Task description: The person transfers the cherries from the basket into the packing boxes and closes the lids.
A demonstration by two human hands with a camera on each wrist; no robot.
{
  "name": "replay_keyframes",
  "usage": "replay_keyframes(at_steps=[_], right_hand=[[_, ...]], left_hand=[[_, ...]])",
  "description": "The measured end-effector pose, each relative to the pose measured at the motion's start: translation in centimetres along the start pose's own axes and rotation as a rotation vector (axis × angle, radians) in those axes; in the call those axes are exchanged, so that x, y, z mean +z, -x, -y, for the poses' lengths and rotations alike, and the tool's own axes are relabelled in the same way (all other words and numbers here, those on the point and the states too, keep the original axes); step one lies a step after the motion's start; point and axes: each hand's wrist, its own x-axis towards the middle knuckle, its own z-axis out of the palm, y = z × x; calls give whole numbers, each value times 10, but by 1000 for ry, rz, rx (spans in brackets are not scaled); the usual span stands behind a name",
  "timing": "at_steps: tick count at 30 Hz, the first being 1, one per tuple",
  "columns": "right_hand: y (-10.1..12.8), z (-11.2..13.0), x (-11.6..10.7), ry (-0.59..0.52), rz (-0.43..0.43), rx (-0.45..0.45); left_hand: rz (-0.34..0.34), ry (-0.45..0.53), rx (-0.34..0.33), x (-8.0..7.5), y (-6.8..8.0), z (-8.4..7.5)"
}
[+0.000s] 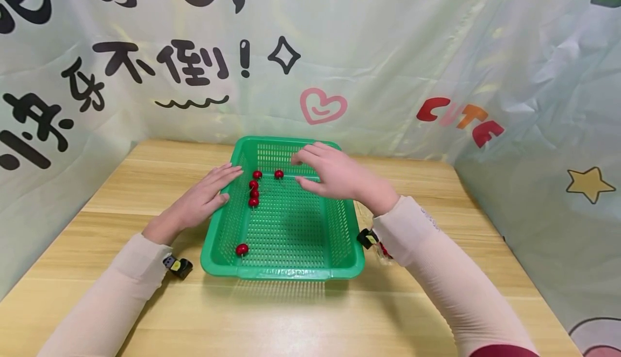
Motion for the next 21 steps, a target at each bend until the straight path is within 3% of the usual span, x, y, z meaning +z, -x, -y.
replay_keyframes(at_steps=[14, 21], right_hand=[[-32, 20, 26, -97, -10, -25], [-44, 27, 42, -142, 69, -21]], left_hand=[[2, 14, 1, 1, 1, 0], [5, 9, 0, -1, 0, 0]])
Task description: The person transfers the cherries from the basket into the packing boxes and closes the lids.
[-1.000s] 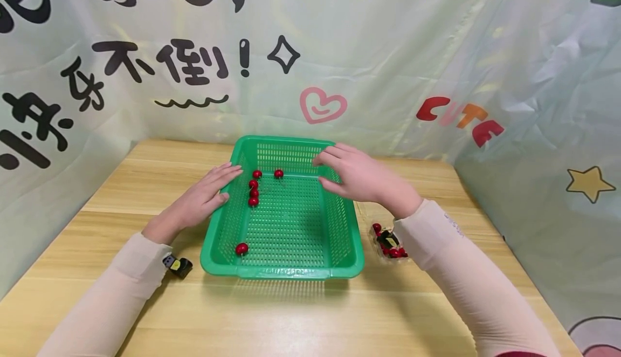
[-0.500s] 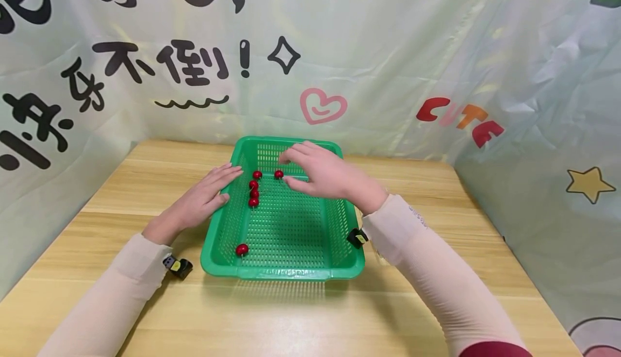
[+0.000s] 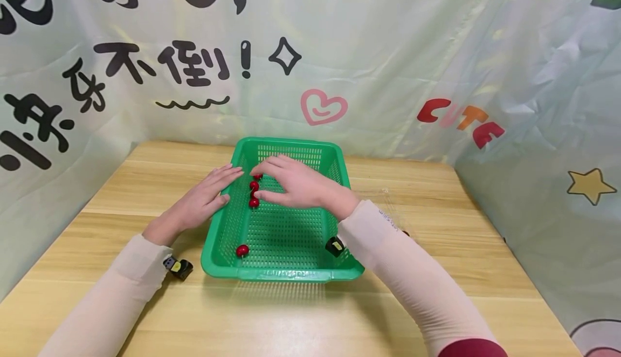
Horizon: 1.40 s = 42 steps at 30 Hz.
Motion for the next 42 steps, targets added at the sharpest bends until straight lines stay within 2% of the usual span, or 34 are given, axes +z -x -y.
replay_keyframes(at_steps=[10, 19, 25, 33, 42], right_hand=[[-9, 7, 18, -80, 169, 46], [-17, 7, 41, -293, 323, -3], [-20, 6, 53, -475, 432, 52], [-23, 0, 66, -577, 514, 78], [-24, -4, 78, -718, 629, 166]], left_hand=[[10, 1, 3, 1, -1, -3], [-3, 0, 19, 2, -2, -1], [-12, -7, 38, 2, -2, 1], [-10, -3, 28, 2, -1, 1], [-10, 4, 30, 1, -1, 1]])
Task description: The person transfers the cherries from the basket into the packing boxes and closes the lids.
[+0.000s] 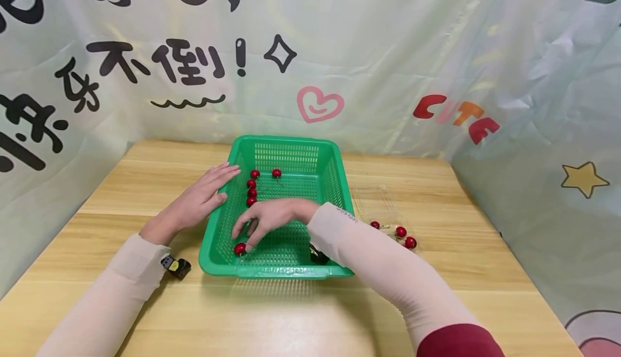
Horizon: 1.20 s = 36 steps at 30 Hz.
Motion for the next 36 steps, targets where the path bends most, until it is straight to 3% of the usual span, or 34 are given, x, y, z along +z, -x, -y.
replay_keyframes(at_steps=[10, 21, 30, 36], right_hand=[[-6, -2, 6, -40, 59, -21], [-14, 0, 14, 243, 30, -48], [-9, 4, 8, 185, 19, -38], [-4, 8, 2, 200, -43, -73]], left_hand=[[-9, -3, 6, 1, -1, 2], [1, -5, -20, 1, -1, -1], [-7, -3, -7, 1, 0, 1], [-5, -4, -16, 1, 1, 0]])
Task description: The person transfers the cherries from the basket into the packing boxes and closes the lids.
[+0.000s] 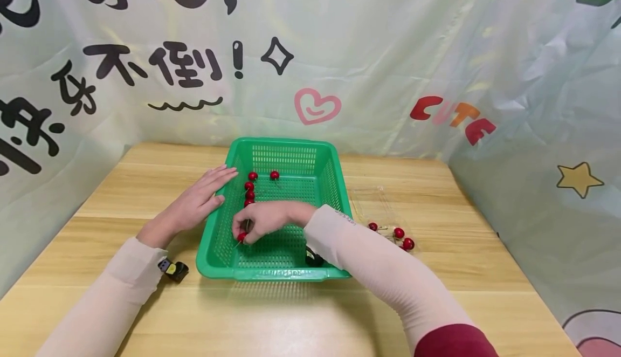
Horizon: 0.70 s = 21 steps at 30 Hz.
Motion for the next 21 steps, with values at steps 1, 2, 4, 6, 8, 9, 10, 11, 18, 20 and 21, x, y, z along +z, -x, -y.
replay_keyframes(at_steps=[1, 2, 4, 6, 8, 9, 10, 11, 18, 20, 21], right_hand=[[1, 0, -1, 6, -14, -6], [2, 1, -2, 13, -27, -10], [4, 2, -5, 41, -49, -12], [6, 2, -6, 72, -66, -1], [7, 3, -8, 99, -82, 9], [9, 4, -9, 114, -94, 13], [10, 4, -10, 127, -106, 16], [11, 5, -11, 144, -124, 16], [20, 11, -20, 242, -260, 15], [24, 12, -23, 241, -292, 6], [25, 12, -24, 242, -309, 2]], left_hand=[[0, 2, 1, 0, 0, 0], [0, 4, 1, 0, 0, 0], [-1, 9, 7, 0, 0, 0], [-2, 14, 12, 0, 0, 0], [-6, 15, 14, 0, 0, 1], [-8, 13, 13, 0, 0, 1], [-8, 14, 13, 0, 0, 1], [-7, 11, 13, 0, 0, 2], [2, 16, 3, 0, 0, 1], [5, 16, 2, 0, 0, 1], [6, 17, 1, 0, 0, 1]])
